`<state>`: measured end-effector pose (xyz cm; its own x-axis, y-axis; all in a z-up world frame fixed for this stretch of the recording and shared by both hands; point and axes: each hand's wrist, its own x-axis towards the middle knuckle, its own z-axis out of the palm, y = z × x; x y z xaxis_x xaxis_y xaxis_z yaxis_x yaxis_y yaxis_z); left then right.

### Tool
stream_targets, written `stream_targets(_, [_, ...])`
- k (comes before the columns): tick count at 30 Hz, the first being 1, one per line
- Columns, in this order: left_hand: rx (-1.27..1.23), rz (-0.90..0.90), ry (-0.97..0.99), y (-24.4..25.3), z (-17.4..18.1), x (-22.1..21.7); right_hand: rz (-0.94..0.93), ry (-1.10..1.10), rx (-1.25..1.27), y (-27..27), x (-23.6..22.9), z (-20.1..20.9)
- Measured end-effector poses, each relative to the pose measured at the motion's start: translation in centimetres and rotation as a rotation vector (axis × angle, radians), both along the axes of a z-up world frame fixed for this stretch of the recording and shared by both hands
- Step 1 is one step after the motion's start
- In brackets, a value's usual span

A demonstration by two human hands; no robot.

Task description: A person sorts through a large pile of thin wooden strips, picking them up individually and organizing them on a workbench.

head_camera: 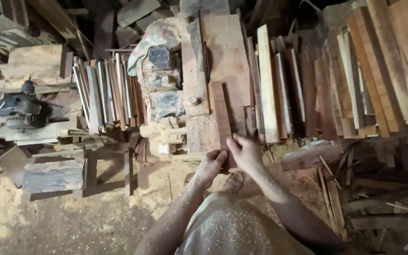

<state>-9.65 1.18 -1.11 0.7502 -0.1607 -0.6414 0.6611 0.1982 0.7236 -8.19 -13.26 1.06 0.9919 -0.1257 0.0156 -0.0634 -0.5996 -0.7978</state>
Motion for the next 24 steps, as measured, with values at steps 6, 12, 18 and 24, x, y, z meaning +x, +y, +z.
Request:
stream_targets(6, [0.092,-0.018,-0.066,1.3,-6.7,-0.2,-0.069,0.020,-0.259,2.1,9.6,-6.8])
stream_targets(12, [0.648,-0.447,-0.381,1.8,0.6,0.2,-0.066,0.024,-0.299,5.0,9.3,-0.3])
stream_targets(18, [0.886,-0.743,-0.359,1.5,2.4,-0.7,-0.048,0.003,-0.361,4.7,12.0,-5.4])
stream_targets(24, [0.988,-0.872,-0.380,2.2,1.9,0.7,-0.059,-0.022,-0.377,5.0,13.7,-5.8])
